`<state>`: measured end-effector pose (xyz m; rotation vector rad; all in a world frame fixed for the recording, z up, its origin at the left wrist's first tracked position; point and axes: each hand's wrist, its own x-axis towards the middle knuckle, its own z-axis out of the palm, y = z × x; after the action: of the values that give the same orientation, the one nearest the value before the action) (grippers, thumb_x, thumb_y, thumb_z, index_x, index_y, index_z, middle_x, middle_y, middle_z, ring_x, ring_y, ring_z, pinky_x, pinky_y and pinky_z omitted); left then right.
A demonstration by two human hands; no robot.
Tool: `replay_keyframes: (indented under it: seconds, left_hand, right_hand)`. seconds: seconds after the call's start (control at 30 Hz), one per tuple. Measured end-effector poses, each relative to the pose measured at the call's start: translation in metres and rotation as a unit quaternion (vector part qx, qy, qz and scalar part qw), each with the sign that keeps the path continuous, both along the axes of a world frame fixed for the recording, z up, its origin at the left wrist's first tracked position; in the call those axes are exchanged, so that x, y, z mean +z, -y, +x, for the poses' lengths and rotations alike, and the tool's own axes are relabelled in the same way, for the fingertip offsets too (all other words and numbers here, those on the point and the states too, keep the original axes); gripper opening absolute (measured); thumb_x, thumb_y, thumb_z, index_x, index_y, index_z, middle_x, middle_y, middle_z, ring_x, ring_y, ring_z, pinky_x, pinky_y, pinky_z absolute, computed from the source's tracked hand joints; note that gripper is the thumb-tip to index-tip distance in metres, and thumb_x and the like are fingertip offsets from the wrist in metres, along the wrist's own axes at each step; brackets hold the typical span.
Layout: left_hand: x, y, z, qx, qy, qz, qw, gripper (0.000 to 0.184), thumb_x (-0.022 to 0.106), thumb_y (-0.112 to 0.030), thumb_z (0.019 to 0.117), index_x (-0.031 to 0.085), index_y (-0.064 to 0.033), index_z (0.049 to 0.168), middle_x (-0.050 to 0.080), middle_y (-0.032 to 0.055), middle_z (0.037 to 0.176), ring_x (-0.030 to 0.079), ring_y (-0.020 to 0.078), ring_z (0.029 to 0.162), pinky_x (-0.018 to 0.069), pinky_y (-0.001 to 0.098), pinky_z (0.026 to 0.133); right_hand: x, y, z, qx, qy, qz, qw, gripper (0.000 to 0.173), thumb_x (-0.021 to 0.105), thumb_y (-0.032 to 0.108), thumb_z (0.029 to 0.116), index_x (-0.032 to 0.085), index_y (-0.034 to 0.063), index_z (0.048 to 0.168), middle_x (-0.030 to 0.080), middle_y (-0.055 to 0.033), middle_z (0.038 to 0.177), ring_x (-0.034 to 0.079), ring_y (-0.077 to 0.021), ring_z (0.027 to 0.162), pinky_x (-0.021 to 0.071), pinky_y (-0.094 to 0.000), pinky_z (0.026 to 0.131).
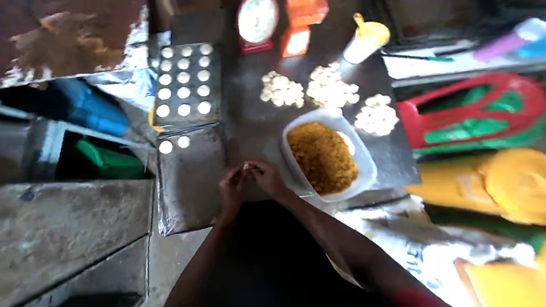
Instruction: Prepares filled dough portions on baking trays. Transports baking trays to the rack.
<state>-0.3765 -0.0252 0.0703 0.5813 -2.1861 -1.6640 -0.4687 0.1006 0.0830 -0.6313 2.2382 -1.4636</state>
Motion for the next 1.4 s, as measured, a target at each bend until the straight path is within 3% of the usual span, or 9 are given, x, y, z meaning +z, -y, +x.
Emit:
replay_keyframes:
  seconds: [0.13, 0.37, 0.53, 0.67, 0.77, 0.9, 1.17, 1.33, 1.4]
  left_hand:
    - [0.008, -0.018, -0.012, -0.079, 0.004, 0.053, 0.995, 0.020, 0.071, -0.012, 0.0961, 0.072, 0.0009, 0.112, 0.073, 0.0112, 0.106, 0.073, 0.0169, 0.084, 0.0649, 0.0329, 0.071]
    - [0.022, -0.051, -0.024, -0.211, 0.167, 0.367, 0.891, 0.018, 0.063, -0.009, 0.1004, 0.068, 0.0031, 0.113, 0.071, 0.0092, 0.099, 0.070, 0.0171, 0.084, 0.0616, 0.0353, 0.078]
    - [-0.001, -0.049, -0.060, -0.183, 0.191, 0.209, 0.941, 0.041, 0.058, -0.016, 0.1049, 0.054, -0.0080, 0.145, 0.064, 0.0097, 0.136, 0.070, 0.0249, 0.110, 0.0637, 0.0436, 0.087]
    - [-0.015, -0.026, -0.063, -0.143, 0.214, 0.121, 0.959, 0.038, 0.055, -0.021, 0.1062, 0.058, -0.0077, 0.142, 0.068, 0.0097, 0.130, 0.072, 0.0232, 0.105, 0.0640, 0.0423, 0.086]
    - [-0.022, -0.017, -0.057, -0.110, 0.234, 0.100, 0.961, 0.037, 0.054, -0.022, 0.1068, 0.059, -0.0048, 0.140, 0.071, 0.0107, 0.123, 0.073, 0.0228, 0.102, 0.0635, 0.0416, 0.087]
    - [-0.021, -0.026, -0.054, -0.081, 0.234, 0.113, 0.962, 0.038, 0.055, -0.021, 0.1064, 0.059, -0.0005, 0.138, 0.072, 0.0123, 0.121, 0.072, 0.0236, 0.103, 0.0623, 0.0419, 0.088]
    - [0.013, -0.047, -0.075, -0.121, 0.165, 0.065, 0.977, 0.033, 0.058, -0.019, 0.1045, 0.064, -0.0001, 0.130, 0.072, 0.0117, 0.118, 0.072, 0.0208, 0.104, 0.0612, 0.0402, 0.091]
    - [0.034, -0.104, -0.146, -0.243, 0.118, 0.123, 0.955, 0.056, 0.048, -0.034, 0.1087, 0.035, -0.0132, 0.159, 0.041, 0.0084, 0.160, 0.049, 0.0212, 0.141, 0.0477, 0.0448, 0.112]
    - [0.028, -0.126, -0.168, -0.282, 0.149, 0.227, 0.920, 0.058, 0.037, -0.048, 0.1096, 0.039, -0.0150, 0.157, 0.048, 0.0082, 0.155, 0.053, 0.0235, 0.135, 0.0482, 0.0496, 0.109]
  right_hand:
    - [0.023, -0.037, 0.004, -0.135, 0.281, -0.122, 0.942, 0.031, 0.073, 0.006, 0.0938, 0.064, -0.0002, 0.123, 0.071, -0.0150, 0.109, 0.073, -0.0231, 0.090, 0.0641, -0.0390, 0.081]
    - [0.032, -0.127, 0.004, -0.090, 0.427, -0.142, 0.888, 0.018, 0.057, 0.010, 0.1001, 0.064, -0.0006, 0.113, 0.070, -0.0084, 0.098, 0.071, -0.0204, 0.086, 0.0626, -0.0418, 0.078]
    - [-0.002, -0.190, -0.093, -0.092, 0.059, 0.099, 0.989, 0.022, 0.072, 0.024, 0.0971, 0.075, 0.0068, 0.109, 0.075, -0.0080, 0.101, 0.073, -0.0194, 0.088, 0.0620, -0.0438, 0.083]
    - [-0.050, -0.200, -0.118, 0.175, -0.104, 0.277, 0.939, 0.039, 0.072, 0.021, 0.0964, 0.067, 0.0123, 0.134, 0.061, -0.0102, 0.142, 0.060, -0.0298, 0.128, 0.0495, -0.0531, 0.109]
    - [-0.069, -0.186, -0.112, 0.303, -0.168, 0.279, 0.896, 0.030, 0.066, 0.011, 0.0973, 0.069, 0.0083, 0.127, 0.061, -0.0118, 0.140, 0.061, -0.0335, 0.124, 0.0542, -0.0519, 0.099]
    - [-0.089, -0.180, -0.123, 0.253, -0.197, 0.226, 0.920, 0.026, 0.064, 0.012, 0.0979, 0.071, 0.0095, 0.123, 0.067, -0.0120, 0.129, 0.065, -0.0315, 0.118, 0.0557, -0.0493, 0.098]
    - [-0.028, -0.201, -0.151, 0.025, 0.144, 0.152, 0.977, 0.030, 0.077, 0.020, 0.0933, 0.071, 0.0076, 0.119, 0.074, -0.0117, 0.104, 0.073, -0.0227, 0.086, 0.0629, -0.0465, 0.081]
    - [0.010, -0.208, -0.139, -0.007, 0.229, -0.015, 0.973, 0.021, 0.074, 0.007, 0.0909, 0.071, 0.0027, 0.111, 0.072, -0.0105, 0.095, 0.069, -0.0192, 0.079, 0.0604, -0.0380, 0.073]
    - [0.013, -0.209, -0.133, -0.021, 0.257, -0.066, 0.964, 0.024, 0.073, 0.006, 0.0904, 0.071, 0.0037, 0.115, 0.073, -0.0104, 0.099, 0.070, -0.0196, 0.086, 0.0613, -0.0391, 0.080]
